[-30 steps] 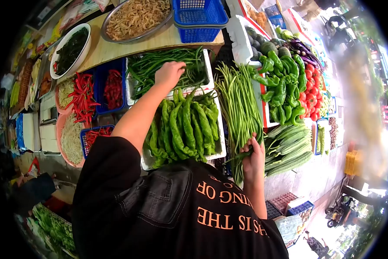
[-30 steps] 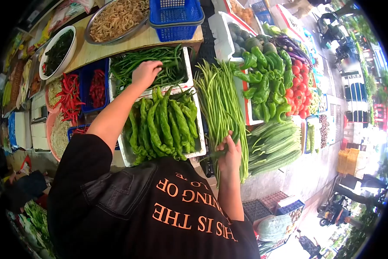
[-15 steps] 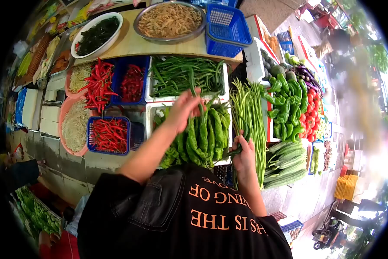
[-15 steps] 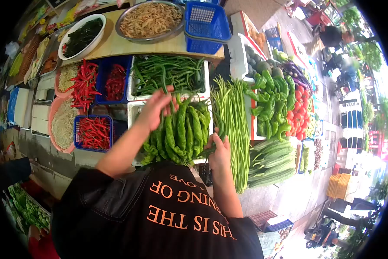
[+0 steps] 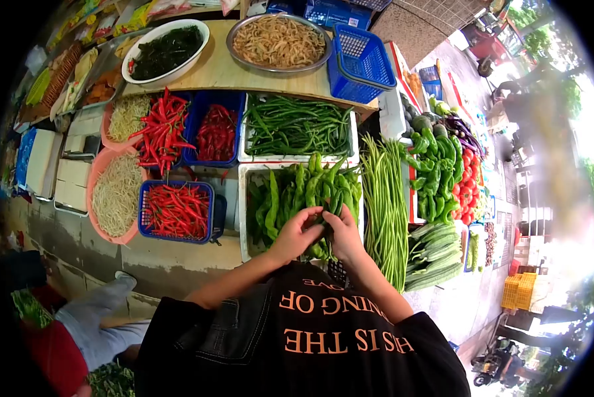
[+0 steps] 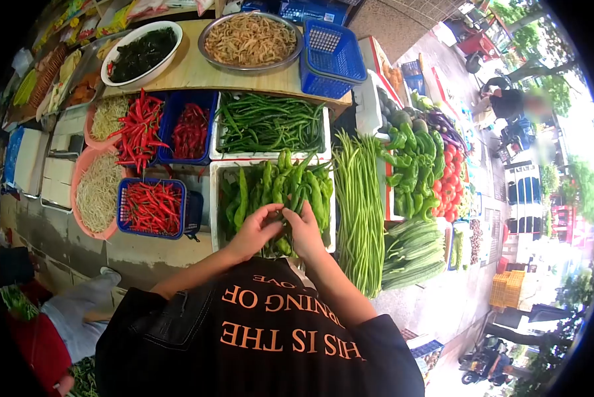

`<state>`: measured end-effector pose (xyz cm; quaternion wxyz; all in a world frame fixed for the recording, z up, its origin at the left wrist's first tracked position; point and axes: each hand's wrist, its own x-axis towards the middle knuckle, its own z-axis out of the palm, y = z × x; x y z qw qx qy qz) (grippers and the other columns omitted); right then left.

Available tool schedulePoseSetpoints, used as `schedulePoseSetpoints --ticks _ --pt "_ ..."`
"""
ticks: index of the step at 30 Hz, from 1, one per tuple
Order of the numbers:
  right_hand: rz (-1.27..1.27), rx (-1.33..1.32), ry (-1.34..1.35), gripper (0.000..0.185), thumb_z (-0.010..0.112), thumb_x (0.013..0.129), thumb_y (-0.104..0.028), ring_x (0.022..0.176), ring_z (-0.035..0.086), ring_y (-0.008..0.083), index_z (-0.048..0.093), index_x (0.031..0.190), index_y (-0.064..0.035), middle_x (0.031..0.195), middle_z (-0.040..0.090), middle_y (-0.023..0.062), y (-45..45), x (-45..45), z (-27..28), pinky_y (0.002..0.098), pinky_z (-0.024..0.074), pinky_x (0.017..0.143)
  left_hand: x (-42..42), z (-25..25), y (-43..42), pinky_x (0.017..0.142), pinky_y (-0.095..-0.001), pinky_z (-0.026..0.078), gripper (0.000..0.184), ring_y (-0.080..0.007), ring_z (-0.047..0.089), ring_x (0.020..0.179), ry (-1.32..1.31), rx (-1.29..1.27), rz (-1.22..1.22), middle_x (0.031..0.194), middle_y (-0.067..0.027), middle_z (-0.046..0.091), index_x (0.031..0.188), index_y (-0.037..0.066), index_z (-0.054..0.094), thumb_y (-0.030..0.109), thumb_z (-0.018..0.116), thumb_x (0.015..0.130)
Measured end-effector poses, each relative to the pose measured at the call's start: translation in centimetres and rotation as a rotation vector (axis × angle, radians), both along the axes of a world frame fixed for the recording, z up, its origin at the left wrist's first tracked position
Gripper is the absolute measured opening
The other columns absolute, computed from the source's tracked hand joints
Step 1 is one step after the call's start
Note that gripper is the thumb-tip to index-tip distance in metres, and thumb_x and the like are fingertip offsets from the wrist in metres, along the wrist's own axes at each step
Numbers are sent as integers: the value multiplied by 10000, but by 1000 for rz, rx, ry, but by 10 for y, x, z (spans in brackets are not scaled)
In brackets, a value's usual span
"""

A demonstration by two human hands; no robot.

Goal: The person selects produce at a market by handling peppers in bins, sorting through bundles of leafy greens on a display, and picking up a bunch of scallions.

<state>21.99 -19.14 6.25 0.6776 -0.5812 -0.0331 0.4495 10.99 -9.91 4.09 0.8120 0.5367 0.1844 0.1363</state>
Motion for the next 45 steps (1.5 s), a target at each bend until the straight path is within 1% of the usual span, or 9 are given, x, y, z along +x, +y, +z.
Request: schedulePoseSetpoints --ticks 8,12,13,16,22,28,34,38,45 --pt "46 -34 48 215 504 881 -88 786 576 155 485 1095 -76 924 595 52 32 -23 26 282 469 631 -32 12 24 743 -210 406 322 -89 497 827 -49 -499 257 958 -20 535 1176 3 453 91 529 875" --pt "149 -226 -104 506 438 932 -297 1223 392 217 342 1321 12 1313 418 174 53 -54 13 291 307 997 -40 4 29 732 -255 431 261 -127 526 838 -59 -772 312 927 -20 514 1081 65 472 148 572 855" --pt "317 -181 -100 640 372 942 -398 1330 214 219 218 1373 49 1412 280 188 57 -57 11 288 152 1070 -43 7 31 726 -262 436 282 -130 532 844 -44 -798 322 921 -21 511 1099 72 464 147 576 852" --pt "554 -244 -673 603 333 944 -411 1331 228 274 289 1351 32 1421 263 201 62 -62 -1 326 171 1076 -50 3 39 683 -286 463 267 -144 553 830 -7 -763 311 945 -36 527 1071 92 451 153 584 848" --pt "735 -244 -1192 396 493 893 -256 1182 439 316 519 1197 -3 1257 476 213 67 4 15 377 322 1002 -50 -3 61 711 -400 482 183 -182 557 776 37 -882 242 816 -49 557 1029 103 484 160 542 865" --pt "474 -386 -1285 323 577 806 -161 809 627 302 589 1094 -16 980 620 209 78 179 -31 351 491 691 -44 1 70 685 -409 487 317 -203 555 732 68 -881 441 751 -22 525 1187 107 495 167 506 877" --pt "393 -499 -1155 303 568 760 -149 855 598 374 573 1022 3 857 628 211 119 280 -126 430 474 735 -45 17 62 669 -377 474 295 -158 525 683 199 -761 623 737 6 498 1180 130 477 221 481 899" --pt "297 -625 -1015 619 631 738 -156 832 605 373 364 1276 -2 915 617 226 147 286 -175 401 480 748 -40 25 51 661 -372 471 316 -155 518 674 270 -653 721 744 6 486 1197 129 451 242 485 903" --pt "79 -564 -1016 698 626 707 -98 822 584 426 248 1287 -8 903 599 267 163 278 -164 445 473 707 -17 25 50 677 -372 474 310 -156 521 707 328 -644 763 759 -1 492 1192 112 450 199 490 897"
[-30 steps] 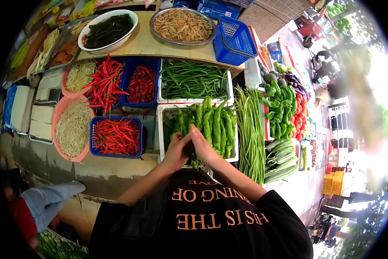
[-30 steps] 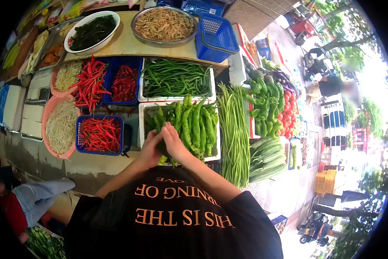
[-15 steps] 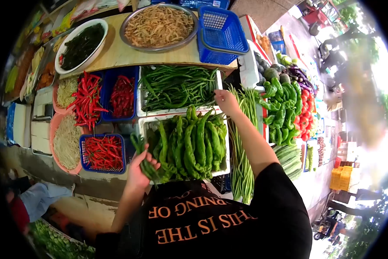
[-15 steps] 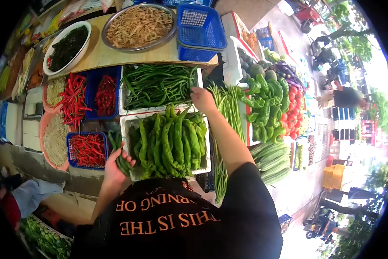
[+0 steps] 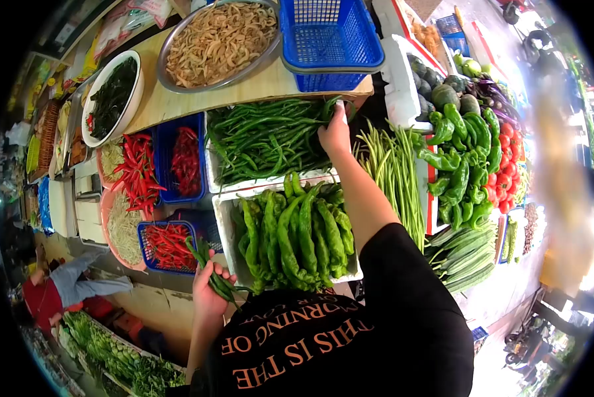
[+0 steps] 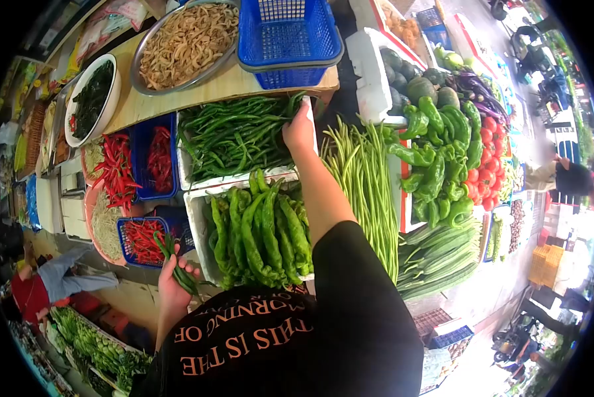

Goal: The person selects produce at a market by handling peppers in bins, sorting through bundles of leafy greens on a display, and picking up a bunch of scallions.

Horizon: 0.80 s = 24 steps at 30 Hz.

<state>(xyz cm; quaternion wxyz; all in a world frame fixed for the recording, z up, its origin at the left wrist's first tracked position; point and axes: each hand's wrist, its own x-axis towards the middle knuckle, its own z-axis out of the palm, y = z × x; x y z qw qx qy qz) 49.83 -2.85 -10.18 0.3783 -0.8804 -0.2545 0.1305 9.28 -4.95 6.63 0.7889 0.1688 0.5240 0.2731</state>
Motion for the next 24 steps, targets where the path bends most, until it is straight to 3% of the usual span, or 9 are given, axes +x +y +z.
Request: schedulePoseSetpoints --ticks 3,4,7,11,12,13,15,19,24 --pt "-32 92 14 586 626 700 -104 696 602 384 322 1194 -22 797 620 219 -10 7 -1 424 477 644 8 2 0 682 -372 478 312 -152 523 710 7 20 -15 763 -1 497 1191 105 453 183 496 892" --pt "-8 116 90 505 577 713 -83 747 581 436 334 1146 8 765 597 264 -17 6 18 480 458 678 9 1 1 684 -372 479 314 -149 523 713 6 31 -18 765 -2 499 1195 103 452 167 499 891" --pt "-21 101 -6 401 613 733 -115 732 601 395 408 1054 9 782 604 231 -39 20 20 441 473 657 9 0 2 685 -371 479 308 -149 522 713 -1 20 -9 761 -2 499 1192 102 455 150 496 891" --pt "-135 546 118 368 573 825 -91 697 618 222 423 1153 -18 813 619 159 -63 31 29 304 474 609 2 0 1 684 -370 475 300 -150 520 711 10 15 15 762 -8 504 1188 102 460 137 491 892" --pt "-140 504 69 385 556 849 -103 685 607 168 419 1202 -33 866 616 138 -69 29 37 260 463 593 -1 0 1 683 -368 472 309 -151 518 710 -5 16 20 765 -10 505 1195 105 453 134 493 890" --pt "-88 340 31 393 556 826 -78 743 596 203 437 1197 -29 916 617 127 -70 9 83 311 469 638 -5 -2 1 684 -367 468 298 -147 519 707 5 19 15 766 -4 502 1190 113 457 156 489 897" --pt "260 197 -520 398 547 791 -47 807 564 251 472 1182 -46 926 611 104 -66 3 80 370 458 710 -13 -6 0 686 -366 461 279 -137 522 699 26 28 8 768 7 495 1179 130 465 200 482 909" --pt "740 2 -646 498 487 754 20 913 522 244 500 1223 -148 920 584 58 -17 -30 104 361 430 785 -19 1 -4 680 -357 461 275 -136 519 702 37 31 34 768 2 494 1169 126 466 190 496 904" --pt "776 94 -635 374 499 764 -22 950 522 268 580 1115 -122 976 584 78 49 -30 74 362 425 844 -27 5 -8 677 -350 471 325 -145 519 705 38 75 63 773 -12 504 1189 93 433 139 521 880"
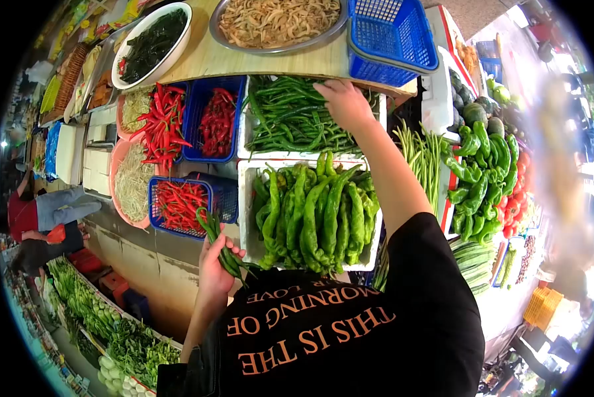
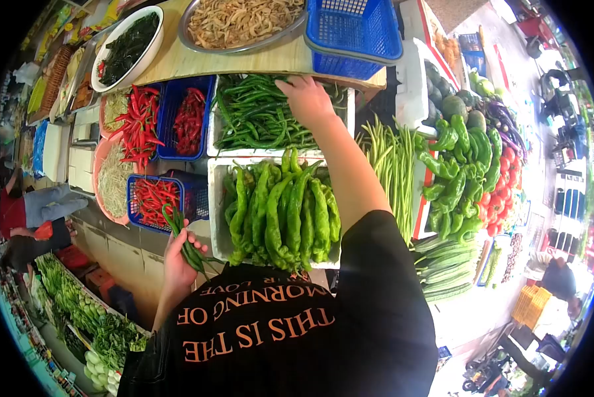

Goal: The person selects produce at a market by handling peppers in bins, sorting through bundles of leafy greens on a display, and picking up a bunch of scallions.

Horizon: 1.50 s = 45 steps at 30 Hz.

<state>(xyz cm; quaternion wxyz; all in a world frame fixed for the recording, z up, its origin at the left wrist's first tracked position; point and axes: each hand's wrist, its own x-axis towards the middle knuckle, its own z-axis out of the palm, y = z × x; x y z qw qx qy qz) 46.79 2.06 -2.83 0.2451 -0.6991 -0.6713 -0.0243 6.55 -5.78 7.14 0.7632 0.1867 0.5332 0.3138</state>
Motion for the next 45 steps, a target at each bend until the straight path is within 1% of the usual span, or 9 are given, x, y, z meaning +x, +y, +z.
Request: schedulePoseSetpoints --ticks 2,5,9,13,17,24,35,39,45 --pt "-37 37 179 247 507 789 -69 1008 516 284 639 994 -106 1024 592 101 3 -4 20 363 438 863 -5 0 -2 677 -349 473 330 -146 521 703 -6 0 11 774 -15 503 1189 92 429 133 527 877" --pt "-2 -270 293 227 512 806 -96 1012 520 277 650 983 -132 1017 600 86 3 -11 9 364 460 850 -11 -6 -3 676 -347 475 335 -147 523 701 15 -24 20 773 -20 503 1189 90 424 128 532 875" --pt "-27 -232 123 258 525 790 -86 999 520 253 646 1008 -155 1025 606 48 17 -31 -7 370 466 838 -8 -3 0 674 -342 476 333 -151 525 698 23 -6 15 770 -26 503 1188 87 420 124 530 877" --pt "-65 -439 -148 284 536 751 -54 1012 512 221 644 986 -172 995 605 35 24 -33 -8 339 449 829 -7 3 1 674 -335 478 326 -158 530 690 -1 45 1 775 -37 513 1184 84 422 106 529 877" --pt "-28 -483 -125 257 545 758 -88 1055 488 222 640 985 -162 1032 590 33 12 -15 -1 355 426 871 -16 3 -1 681 -329 475 326 -163 527 680 24 42 11 777 -42 515 1183 85 425 99 533 876" --pt "-100 -480 8 245 578 801 -227 1058 502 259 630 1026 -145 1040 581 64 7 -25 -2 380 423 882 -14 -3 3 690 -336 471 321 -144 509 717 42 45 -36 796 -31 494 1190 74 417 99 512 885" --pt "-153 -348 126 189 533 796 -166 922 571 291 662 928 -128 967 612 98 -33 36 7 389 463 806 -8 -6 9 695 -331 467 336 -139 507 720 57 134 -136 801 -38 499 1205 66 403 89 507 887" --pt "-48 -897 136 242 534 752 -126 938 607 241 669 945 -182 1008 634 66 -62 54 -27 371 482 792 -5 -14 10 676 -299 463 346 -136 519 705 90 147 -177 810 -36 510 1202 63 406 78 523 877" --pt "-183 -1015 21 347 524 758 -84 1003 570 284 635 1055 -226 1038 629 64 -87 24 -17 348 405 896 15 -15 19 647 -250 452 357 -110 527 703 183 314 -385 833 -28 528 1177 24 427 71 565 851"
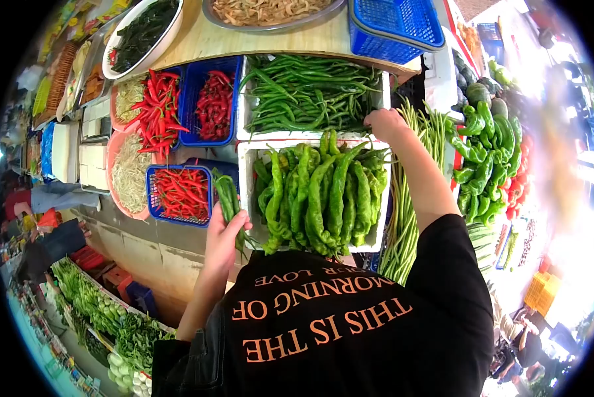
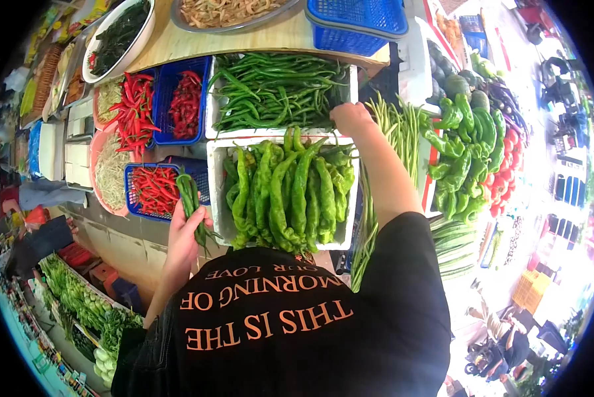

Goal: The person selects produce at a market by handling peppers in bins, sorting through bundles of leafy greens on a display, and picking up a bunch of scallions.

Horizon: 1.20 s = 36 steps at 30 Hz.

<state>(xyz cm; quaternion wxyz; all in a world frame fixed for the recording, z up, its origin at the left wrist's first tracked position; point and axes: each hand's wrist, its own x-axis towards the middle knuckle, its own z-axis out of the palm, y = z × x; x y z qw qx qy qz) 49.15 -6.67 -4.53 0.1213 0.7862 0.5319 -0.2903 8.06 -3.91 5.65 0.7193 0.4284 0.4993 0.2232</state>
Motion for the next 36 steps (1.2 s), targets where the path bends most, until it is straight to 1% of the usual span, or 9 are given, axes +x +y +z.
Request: schedulePoseSetpoints --ticks 10,12,13,16,19,22,26,33,36 --pt "-228 552 425 318 521 832 -117 736 605 293 543 1138 -31 898 636 183 -26 17 29 351 480 704 135 2 112 777 -389 463 484 -344 577 927 537 1014 -942 1048 -197 579 1165 -5 474 217 632 765" --pt "-371 574 537 288 577 831 -115 811 614 222 555 1094 2 945 626 169 -31 8 51 308 469 724 176 -14 134 972 -447 345 479 -296 535 1049 558 1212 -1039 1152 -143 558 1214 77 474 218 607 776" --pt "-226 688 445 304 569 830 -115 658 621 202 558 1109 2 937 627 139 -37 14 44 305 487 614 198 -15 140 1008 -480 289 485 -268 504 1096 634 1239 -1086 1179 -124 546 1233 94 465 207 605 782" --pt "-367 651 537 265 547 822 -76 848 605 282 563 1066 26 961 609 179 -44 8 68 321 461 750 250 -24 151 1044 -573 201 548 -230 371 1243 846 1184 -1238 1306 -75 450 1301 120 407 166 600 790" --pt "-228 700 327 262 533 814 -69 852 585 340 559 1056 28 951 600 191 -42 8 80 348 460 751 254 -63 136 1044 -576 196 641 -282 221 1329 854 1265 -1047 1436 -103 233 1361 124 310 121 595 787" --pt "-140 769 267 253 526 814 -78 874 563 353 567 1051 2 948 597 165 -21 -4 87 372 458 758 225 -74 111 1030 -564 227 606 -321 229 1320 619 1386 -775 1412 -149 256 1340 88 335 34 533 769" --pt "118 892 -19 248 549 800 -115 926 534 305 593 1039 -66 922 600 106 34 -23 90 383 454 789 151 -64 75 1023 -541 254 471 -345 264 1298 405 1229 -802 1367 -151 327 1260 65 409 63 530 804" --pt "295 758 -188 442 570 814 -295 1029 525 247 482 1197 -92 1148 521 81 105 -40 14 462 364 897 -9 -54 31 938 -425 387 415 -321 462 1142 517 1126 -667 1204 -124 502 1176 76 502 51 578 769" --pt "245 607 -327 374 531 841 -293 938 555 266 499 1157 -95 1034 537 84 107 -53 12 456 353 890 -74 -49 1 874 -387 438 416 -305 520 1062 655 941 -564 1145 -123 538 1178 87 498 47 570 771"
